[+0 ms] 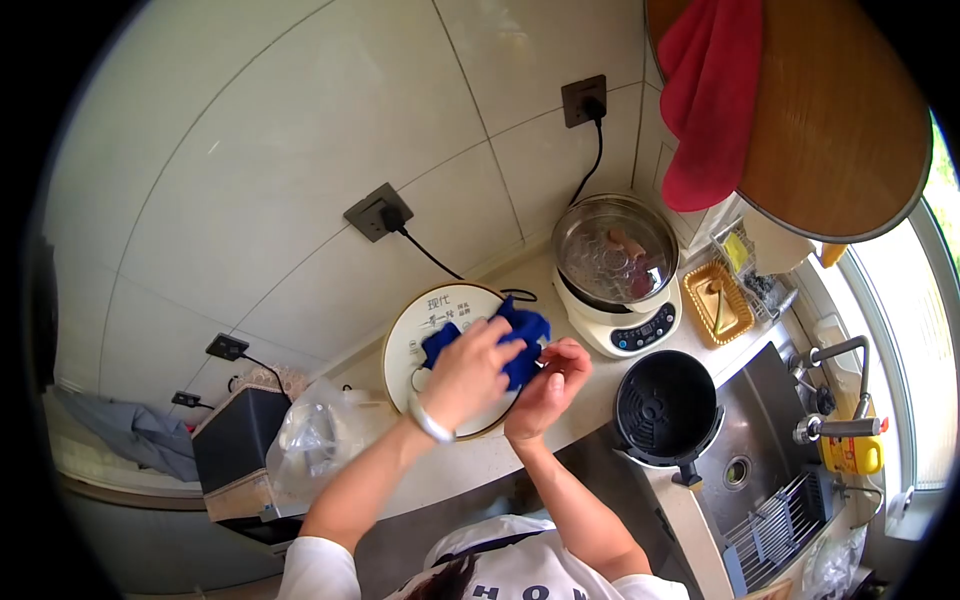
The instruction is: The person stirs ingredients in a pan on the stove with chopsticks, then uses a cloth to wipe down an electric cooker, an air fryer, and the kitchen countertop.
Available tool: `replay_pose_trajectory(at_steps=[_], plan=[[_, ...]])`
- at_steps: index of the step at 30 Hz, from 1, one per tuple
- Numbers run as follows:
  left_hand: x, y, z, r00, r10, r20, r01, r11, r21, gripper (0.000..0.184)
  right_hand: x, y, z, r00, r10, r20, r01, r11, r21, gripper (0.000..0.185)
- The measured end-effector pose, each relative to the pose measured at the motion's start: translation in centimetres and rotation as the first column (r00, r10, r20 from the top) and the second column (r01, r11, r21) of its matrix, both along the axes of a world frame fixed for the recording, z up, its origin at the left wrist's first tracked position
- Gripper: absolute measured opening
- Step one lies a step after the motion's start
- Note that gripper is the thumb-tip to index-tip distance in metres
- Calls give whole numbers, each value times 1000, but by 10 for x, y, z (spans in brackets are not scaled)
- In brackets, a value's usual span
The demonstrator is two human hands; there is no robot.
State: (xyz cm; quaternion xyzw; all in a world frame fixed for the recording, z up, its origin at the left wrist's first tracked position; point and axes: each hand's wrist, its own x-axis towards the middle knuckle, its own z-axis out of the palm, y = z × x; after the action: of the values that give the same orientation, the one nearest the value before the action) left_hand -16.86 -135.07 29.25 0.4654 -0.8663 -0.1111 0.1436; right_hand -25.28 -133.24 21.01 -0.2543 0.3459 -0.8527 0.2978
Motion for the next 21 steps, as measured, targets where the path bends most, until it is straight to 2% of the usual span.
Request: replay_pose_trajectory(at_steps=[1,2,4,6,7,8,10,11,14,18,20,21], plan=[[-7,16,-2,997,26,67,-20,997,-80,30,-2,2,2,999,-20,49,20,1000,2,44],[-11,31,-24,990,135,33,-133,989,-70,25,-5,4,3,995,-42,96,42,999,5,43],[-13,62,-8,978,105,181,-61,971,-232,22,-18,10,6,985,-148,93,148,989,2,44],[2,83,-5,993,100,67,-89,985,-149,26,-36,19,6,987,-149,57,152,987,-47,43],[11,91,-5,996,94,-4,-94,982,-162,23,-47,26,1,989,-149,8,149,989,-4,43],[23,100,-3,991,112,-67,-117,990,-80,34,-57,34,-6,986,-157,-55,160,986,48,43],[50,115,-9,978,169,-120,-178,981,-76,40,-74,53,-17,970,-156,-186,185,972,148,41],[63,120,-12,963,229,-144,-241,968,-71,38,-81,67,-21,959,-133,-250,193,952,237,39],[105,124,-21,885,396,-246,-406,914,13,33,-93,103,-43,916,-95,-389,227,924,309,23],[129,108,-25,843,449,-296,-465,885,19,29,-92,141,-51,912,-45,-408,220,893,393,22],[132,92,-34,739,502,-449,-574,819,-29,28,-89,151,-53,930,0,-367,176,878,445,23],[128,85,-42,697,489,-524,-623,775,-106,28,-88,155,-53,927,53,-371,138,873,469,21]])
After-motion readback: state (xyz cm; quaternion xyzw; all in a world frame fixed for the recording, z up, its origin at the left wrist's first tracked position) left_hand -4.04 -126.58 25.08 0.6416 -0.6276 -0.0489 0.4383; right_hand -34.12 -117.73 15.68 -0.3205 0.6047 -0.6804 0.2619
